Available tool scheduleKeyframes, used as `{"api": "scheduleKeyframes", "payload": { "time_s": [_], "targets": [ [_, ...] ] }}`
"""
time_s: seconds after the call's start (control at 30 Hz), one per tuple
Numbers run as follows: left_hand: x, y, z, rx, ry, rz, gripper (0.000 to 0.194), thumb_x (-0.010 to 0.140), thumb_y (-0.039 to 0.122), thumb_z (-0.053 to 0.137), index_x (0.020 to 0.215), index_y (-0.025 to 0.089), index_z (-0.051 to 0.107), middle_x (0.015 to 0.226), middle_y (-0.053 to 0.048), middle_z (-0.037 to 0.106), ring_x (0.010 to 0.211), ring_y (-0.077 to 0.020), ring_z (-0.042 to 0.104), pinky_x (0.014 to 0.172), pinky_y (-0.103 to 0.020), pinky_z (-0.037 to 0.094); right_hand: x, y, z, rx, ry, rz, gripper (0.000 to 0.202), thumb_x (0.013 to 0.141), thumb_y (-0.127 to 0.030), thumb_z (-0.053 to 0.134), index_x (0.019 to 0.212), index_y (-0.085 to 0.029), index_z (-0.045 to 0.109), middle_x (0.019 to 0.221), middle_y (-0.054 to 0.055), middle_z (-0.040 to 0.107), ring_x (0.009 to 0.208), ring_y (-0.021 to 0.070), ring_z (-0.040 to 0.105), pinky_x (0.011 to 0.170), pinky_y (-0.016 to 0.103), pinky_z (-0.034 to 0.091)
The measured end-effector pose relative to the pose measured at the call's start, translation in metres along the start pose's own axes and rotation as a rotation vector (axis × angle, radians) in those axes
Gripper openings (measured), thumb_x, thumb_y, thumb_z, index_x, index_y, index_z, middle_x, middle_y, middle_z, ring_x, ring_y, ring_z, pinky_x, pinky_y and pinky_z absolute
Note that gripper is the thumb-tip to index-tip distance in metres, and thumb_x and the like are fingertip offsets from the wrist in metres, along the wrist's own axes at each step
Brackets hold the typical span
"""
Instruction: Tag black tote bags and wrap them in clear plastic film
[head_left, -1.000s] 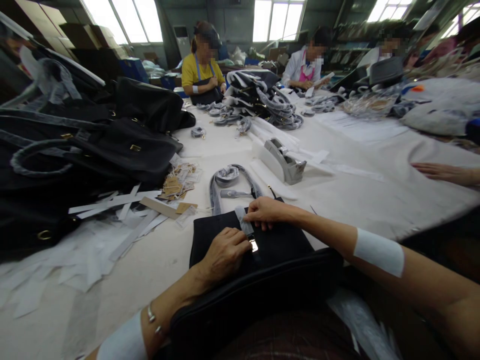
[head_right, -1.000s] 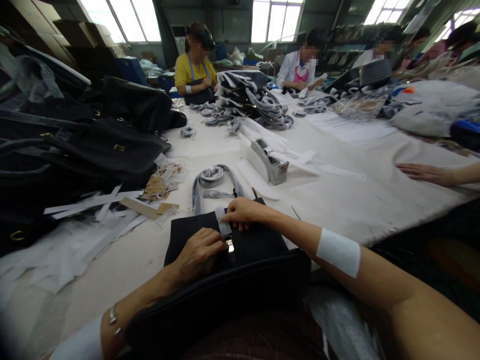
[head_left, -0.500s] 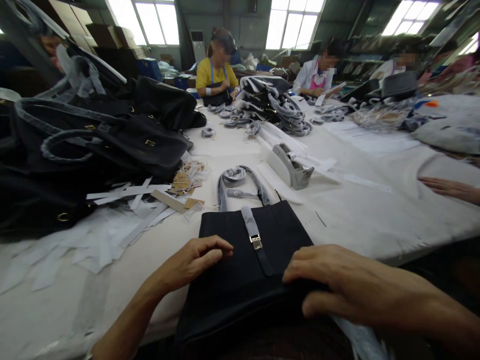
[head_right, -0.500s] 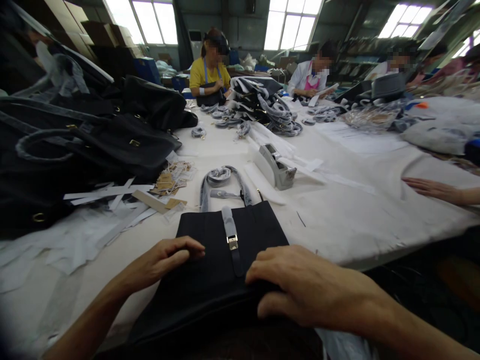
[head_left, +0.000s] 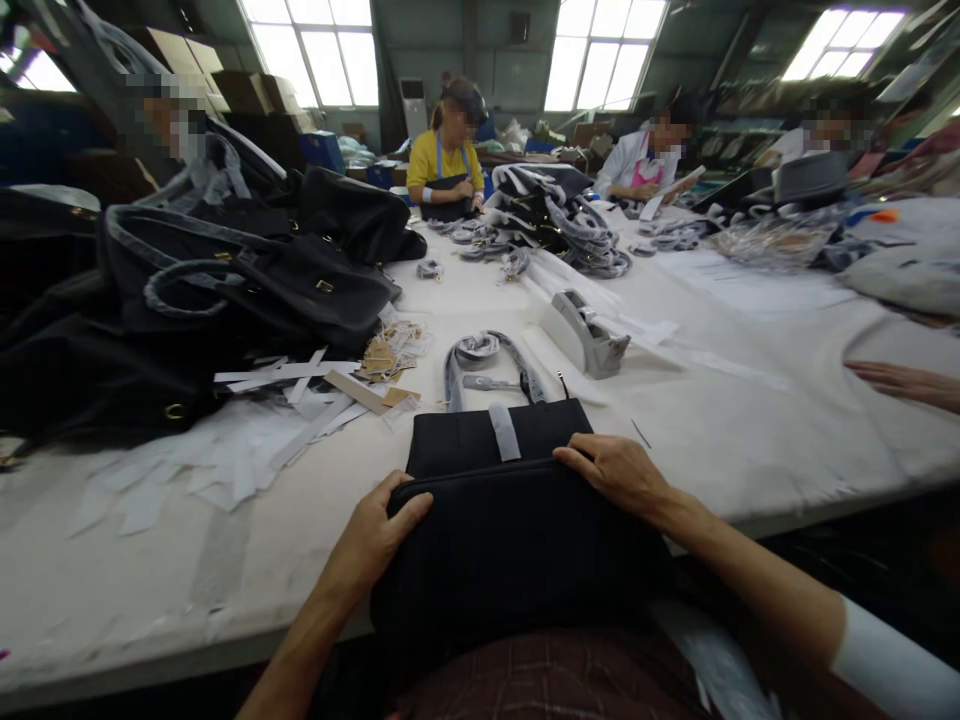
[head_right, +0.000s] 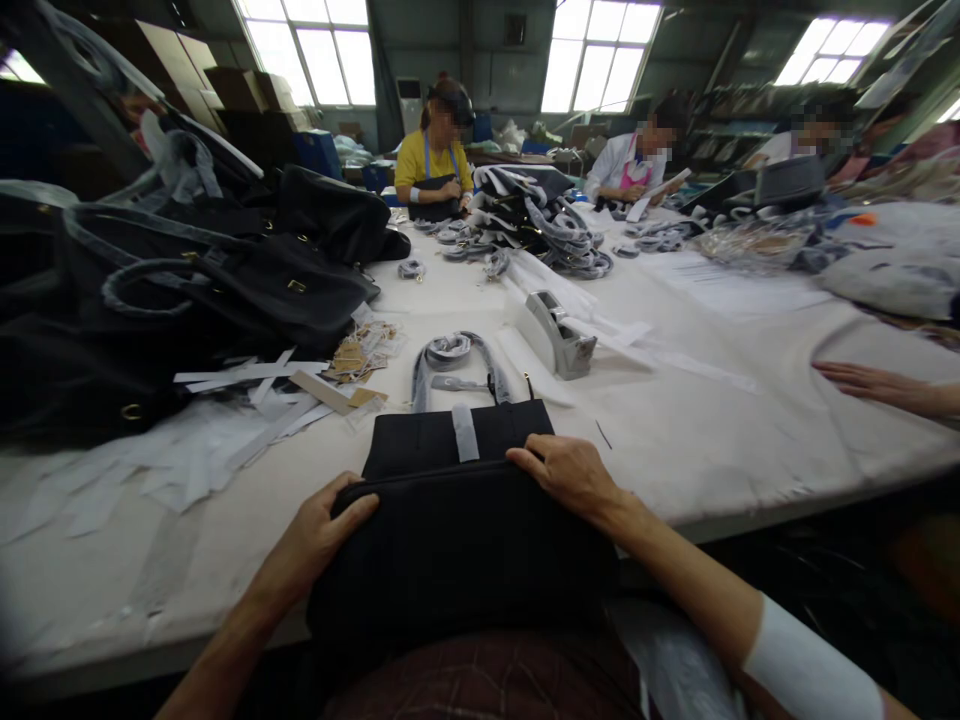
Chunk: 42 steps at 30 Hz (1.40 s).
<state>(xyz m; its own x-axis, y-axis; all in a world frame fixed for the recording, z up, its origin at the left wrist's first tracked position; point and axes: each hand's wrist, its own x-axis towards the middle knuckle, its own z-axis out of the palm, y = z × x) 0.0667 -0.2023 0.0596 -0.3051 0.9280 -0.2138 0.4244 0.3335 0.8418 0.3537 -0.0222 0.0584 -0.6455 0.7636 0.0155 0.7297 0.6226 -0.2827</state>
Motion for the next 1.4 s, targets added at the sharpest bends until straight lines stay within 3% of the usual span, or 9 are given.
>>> {"api": "scheduleKeyframes", "payload": {
  "time_s": [0.3,0.43,0.57,0.73,0.9,1.0,1.13,1.23,1.4],
  "targets": [
    [0.042,0.021,0.002,0.224,0.147,0.078,0.034,0.079,0.055,0.055,0.082,0.021,0.059,0.076,0.0,0.065,0.077,-0.0214,0.061,0.073,-0.03,0.043,-0.001,0.027,0.019,0.318,0.284,0.256,0.052,0.089,-0.062,0.043,0.058,-0.021,0.053,0.054,-0.002,0.052,0.054,0.0137,0.047,0.055,0.026,0.036],
    [0.039,0.007,0.0,0.175,0.249,0.098,0.036,0.083,0.056,0.05,0.089,0.021,0.06,0.081,-0.001,0.066,0.079,-0.0204,0.062,0.074,-0.03,0.045,-0.014,0.028,0.014,0.365,0.426,0.196,0.037,0.089,-0.054,0.049,0.091,-0.02,0.066,0.081,0.003,0.067,0.067,0.017,0.059,0.068,0.03,0.047],
    [0.012,-0.003,-0.005,0.077,0.246,0.238,0.036,0.083,0.052,0.054,0.1,0.021,0.062,0.092,-0.002,0.068,0.086,-0.0195,0.064,0.077,-0.028,0.048,-0.055,0.031,0.01,0.287,0.6,-0.033,0.029,0.09,-0.042,0.054,0.108,-0.022,0.065,0.111,0.009,0.064,0.095,0.022,0.063,0.089,0.038,0.05],
    [-0.013,-0.006,-0.004,0.052,0.261,0.322,0.031,0.079,0.044,0.064,0.101,0.023,0.066,0.1,-0.004,0.071,0.094,-0.0213,0.065,0.082,-0.029,0.051,-0.099,0.03,0.021,0.192,0.592,-0.193,0.049,0.085,-0.036,0.065,0.13,-0.022,0.054,0.122,0.011,0.059,0.112,0.0257,0.058,0.099,0.04,0.047],
    [-0.024,-0.009,-0.009,-0.102,0.118,0.319,0.037,0.079,0.048,0.066,0.105,0.022,0.066,0.113,-0.009,0.069,0.104,-0.024,0.065,0.086,-0.03,0.052,-0.111,0.026,0.031,0.315,0.589,-0.205,0.034,0.083,-0.028,0.068,0.116,-0.021,0.061,0.109,0.009,0.065,0.1,0.0226,0.064,0.09,0.035,0.053],
    [-0.028,-0.011,-0.011,-0.102,0.071,0.368,0.048,0.074,0.059,0.067,0.104,0.022,0.068,0.101,-0.008,0.071,0.094,-0.0232,0.066,0.079,-0.028,0.053,-0.111,0.022,0.028,0.396,0.555,-0.226,0.021,0.081,-0.024,0.069,0.102,-0.021,0.067,0.098,0.007,0.069,0.091,0.0209,0.067,0.082,0.031,0.056],
    [-0.025,-0.01,0.003,0.029,0.263,0.461,0.041,0.074,0.061,0.066,0.076,0.02,0.065,0.072,-0.001,0.065,0.068,-0.0163,0.062,0.065,-0.024,0.049,-0.108,0.017,0.025,0.483,0.486,-0.222,0.006,0.08,-0.026,0.071,0.084,-0.021,0.069,0.081,0.004,0.072,0.074,0.0186,0.069,0.07,0.025,0.057],
    [-0.016,-0.009,0.016,0.163,0.448,0.415,0.038,0.081,0.055,0.061,0.065,0.02,0.055,0.059,0.003,0.054,0.055,-0.013,0.053,0.058,-0.024,0.043,-0.099,0.019,0.029,0.488,0.449,-0.066,0.017,0.078,-0.038,0.071,0.078,-0.021,0.07,0.07,0.002,0.071,0.061,0.0173,0.067,0.059,0.023,0.056],
    [-0.002,-0.003,0.015,0.264,0.536,0.259,0.039,0.079,0.059,0.058,0.07,0.021,0.056,0.068,0.0,0.057,0.067,-0.0184,0.056,0.067,-0.029,0.044,-0.058,0.023,0.034,0.555,0.399,0.184,0.035,0.073,-0.056,0.068,0.079,-0.022,0.072,0.079,0.004,0.074,0.072,0.0224,0.069,0.069,0.03,0.056]
  ]
}}
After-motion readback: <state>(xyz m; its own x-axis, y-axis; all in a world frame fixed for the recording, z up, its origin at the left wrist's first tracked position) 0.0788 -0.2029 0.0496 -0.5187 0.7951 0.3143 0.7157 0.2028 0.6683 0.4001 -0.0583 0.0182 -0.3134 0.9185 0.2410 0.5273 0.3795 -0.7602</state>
